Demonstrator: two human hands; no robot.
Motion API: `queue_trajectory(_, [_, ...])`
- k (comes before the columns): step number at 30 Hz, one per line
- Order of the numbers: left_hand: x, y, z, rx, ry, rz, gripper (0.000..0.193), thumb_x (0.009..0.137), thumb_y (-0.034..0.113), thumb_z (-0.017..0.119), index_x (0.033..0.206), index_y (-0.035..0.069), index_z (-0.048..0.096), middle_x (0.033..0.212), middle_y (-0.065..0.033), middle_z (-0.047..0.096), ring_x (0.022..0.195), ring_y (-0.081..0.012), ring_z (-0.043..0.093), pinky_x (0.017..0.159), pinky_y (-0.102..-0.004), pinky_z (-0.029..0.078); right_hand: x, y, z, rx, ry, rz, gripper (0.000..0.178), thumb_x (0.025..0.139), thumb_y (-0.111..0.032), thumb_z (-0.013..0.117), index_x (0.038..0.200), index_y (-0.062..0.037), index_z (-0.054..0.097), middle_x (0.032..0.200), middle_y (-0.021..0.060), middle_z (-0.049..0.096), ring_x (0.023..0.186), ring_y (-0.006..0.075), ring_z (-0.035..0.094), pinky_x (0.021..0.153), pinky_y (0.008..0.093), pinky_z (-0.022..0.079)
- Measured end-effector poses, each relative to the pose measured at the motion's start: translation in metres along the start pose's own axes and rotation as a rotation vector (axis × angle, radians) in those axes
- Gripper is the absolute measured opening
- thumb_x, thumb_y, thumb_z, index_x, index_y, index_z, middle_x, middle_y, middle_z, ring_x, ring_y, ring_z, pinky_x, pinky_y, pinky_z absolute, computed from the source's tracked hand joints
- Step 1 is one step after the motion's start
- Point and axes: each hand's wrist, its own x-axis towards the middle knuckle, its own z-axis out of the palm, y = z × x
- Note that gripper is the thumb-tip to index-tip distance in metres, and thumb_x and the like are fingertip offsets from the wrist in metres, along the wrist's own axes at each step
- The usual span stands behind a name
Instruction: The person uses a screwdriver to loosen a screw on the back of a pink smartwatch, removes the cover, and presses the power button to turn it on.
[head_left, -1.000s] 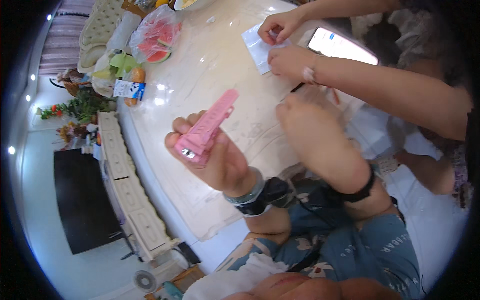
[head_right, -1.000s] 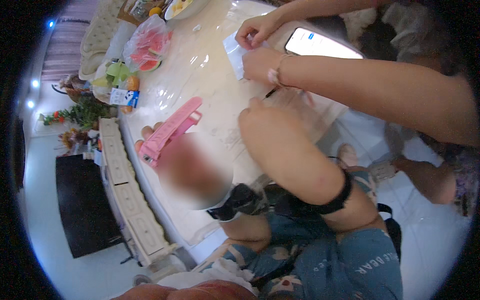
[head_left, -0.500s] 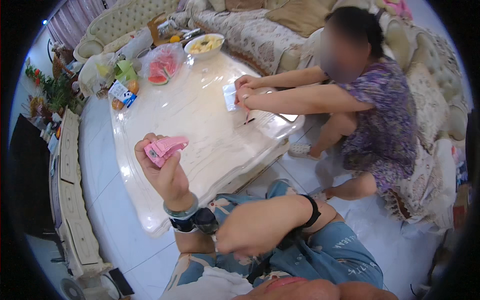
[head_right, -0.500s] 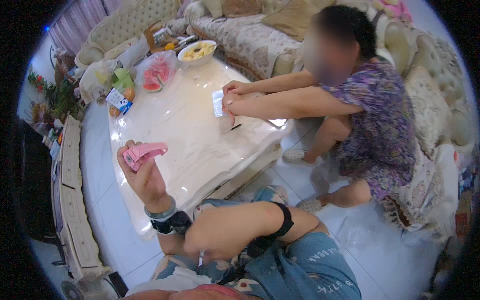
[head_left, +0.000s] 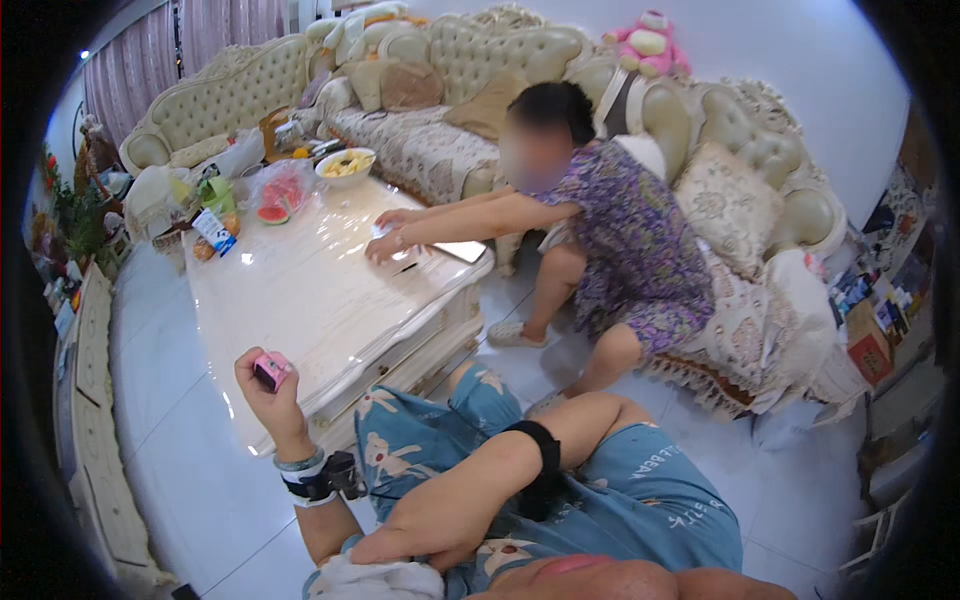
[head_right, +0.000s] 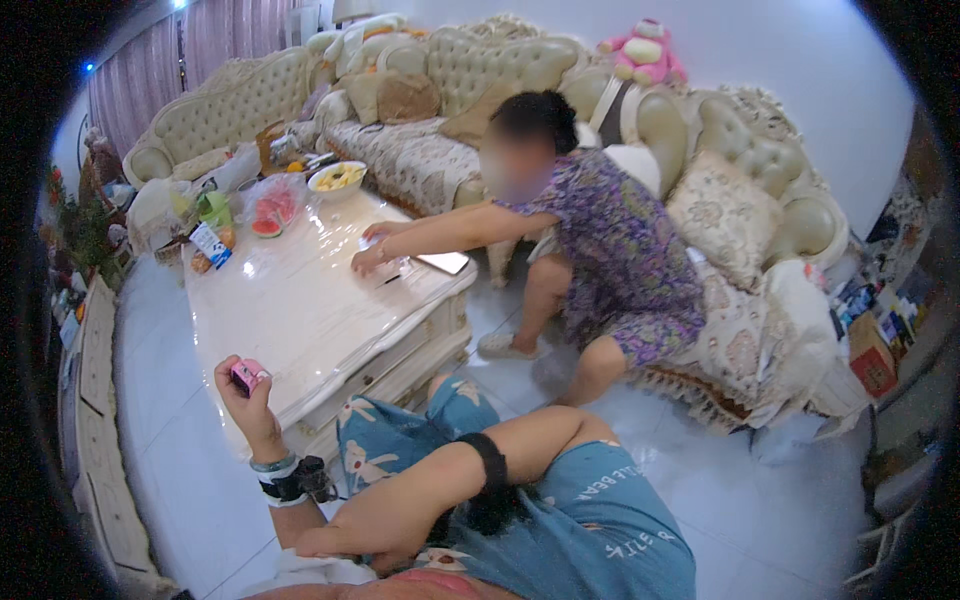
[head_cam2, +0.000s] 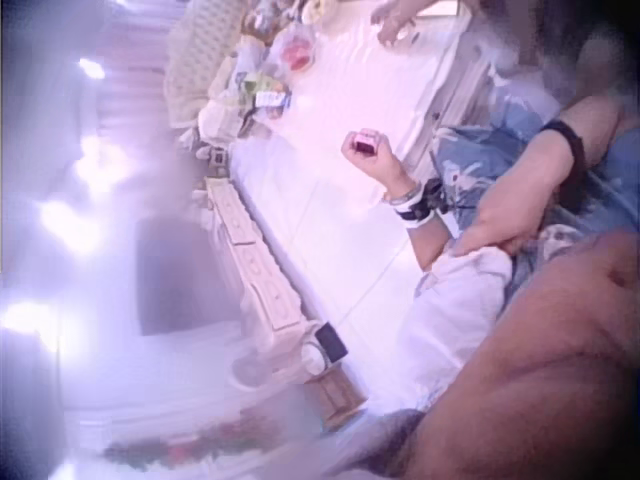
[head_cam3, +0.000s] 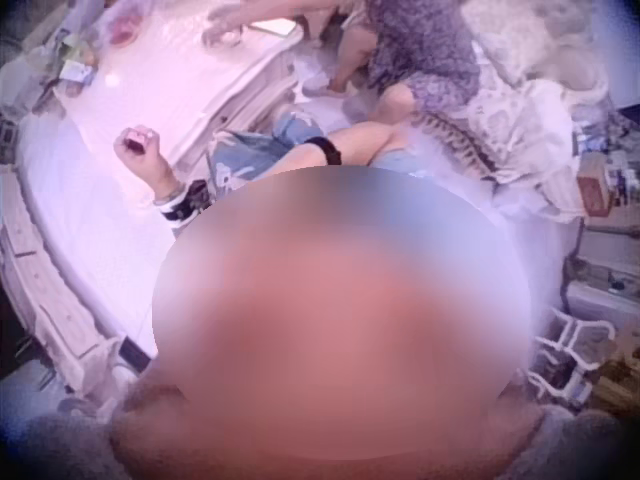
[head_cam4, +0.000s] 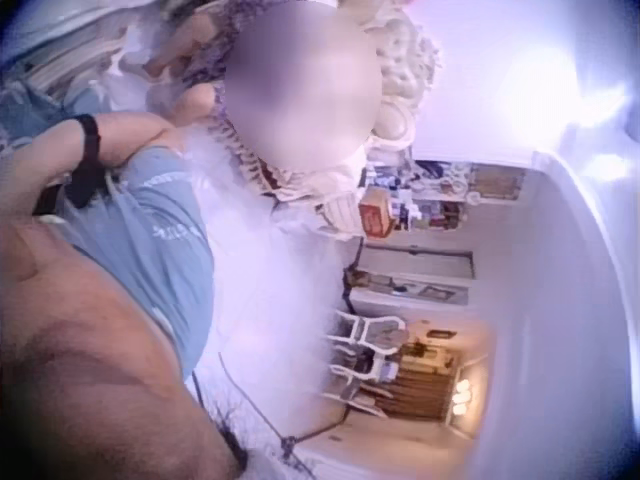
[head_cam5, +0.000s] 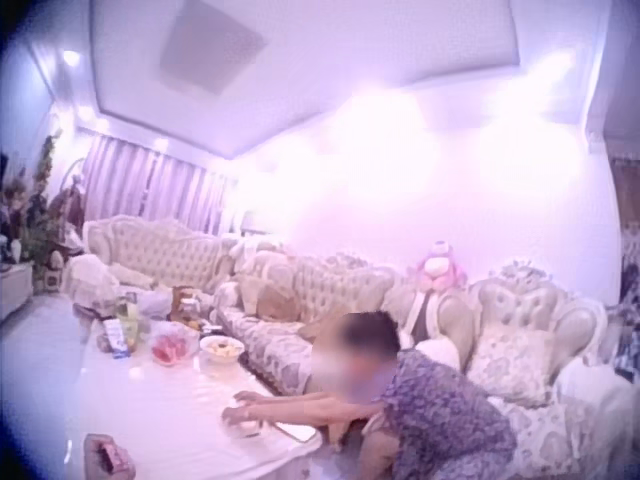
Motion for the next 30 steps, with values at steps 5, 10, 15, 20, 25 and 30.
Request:
queue_trajectory(5, [-0.016,-0.02,0.01,-0.021,-0.04,-0.037,0.047,0.068,-0.009,0.058,0.11,0.008,0.05,0.092,-0.0015,0.049,0.081,-0.0098,0.048,0.075,-0.0226,0.041,0.015,-0.015,0.01,-0.46,0.105,-0.111,0.029,0.082,-0.013,0.059,0.105,-0.0021,0.045,0.076,0.0175,0.059,0.072,0.0396,0.062,0.059,0.0461,0.048])
queue_trajectory(10, [-0.037,-0.036,0.056,-0.046,-0.136,-0.062,0.047,0.066,-0.011,0.055,0.108,0.008,0.048,0.092,-0.0007,0.046,0.08,-0.0091,0.047,0.074,-0.0218,0.04,0.042,-0.039,0.005,-0.918,0.36,-0.142,0.018,0.08,-0.016,0.057,0.09,-0.0019,0.051,0.071,0.0093,0.057,0.062,0.0282,0.061,0.052,0.0407,0.047])
queue_trajectory(15, [-0.046,-0.029,0.1,-0.131,-0.299,-0.104,0.044,0.066,-0.011,0.055,0.105,0.007,0.048,0.093,-0.0012,0.045,0.081,-0.0094,0.045,0.074,-0.022,0.04,0.053,-0.02,0.01,-0.9,0.282,-0.196,0.025,0.081,-0.021,0.059,0.095,-0.0025,0.052,0.076,0.0105,0.058,0.065,0.029,0.061,0.055,0.0409,0.048])
queue_trajectory(20, [-0.048,-0.016,0.115,-0.068,-0.438,-0.001,0.041,0.067,-0.011,0.057,0.103,0.007,0.048,0.098,-0.0031,0.045,0.086,-0.0114,0.045,0.079,-0.0229,0.039,0.027,-0.048,0.0,-0.721,-0.002,-0.18,0.035,0.081,-0.027,0.063,0.104,-0.0029,0.052,0.083,0.0132,0.06,0.07,0.0318,0.062,0.058,0.0418,0.048])
queue_trajectory(25, [-0.049,-0.044,0.085,-0.04,-0.388,-0.069,0.04,0.068,-0.007,0.061,0.103,0.007,0.049,0.099,-0.0031,0.046,0.085,-0.011,0.046,0.078,-0.0223,0.04,-0.014,-0.041,-0.022,-0.6,0.063,0.011,0.046,0.082,-0.033,0.067,0.113,-0.0034,0.051,0.09,0.0158,0.061,0.075,0.0346,0.062,0.062,0.0426,0.049])
queue_trajectory(30, [-0.047,-0.049,0.057,0.001,-0.312,-0.181,0.043,0.068,-0.007,0.061,0.106,0.008,0.049,0.091,-0.0006,0.049,0.079,-0.0089,0.048,0.072,-0.0225,0.042,-0.113,0.073,-0.042,-0.42,0.864,0.461,0.028,0.086,-0.024,0.07,0.108,-0.0066,0.063,0.084,0.0096,0.068,0.072,0.0214,0.065,0.062,0.0326,0.05])
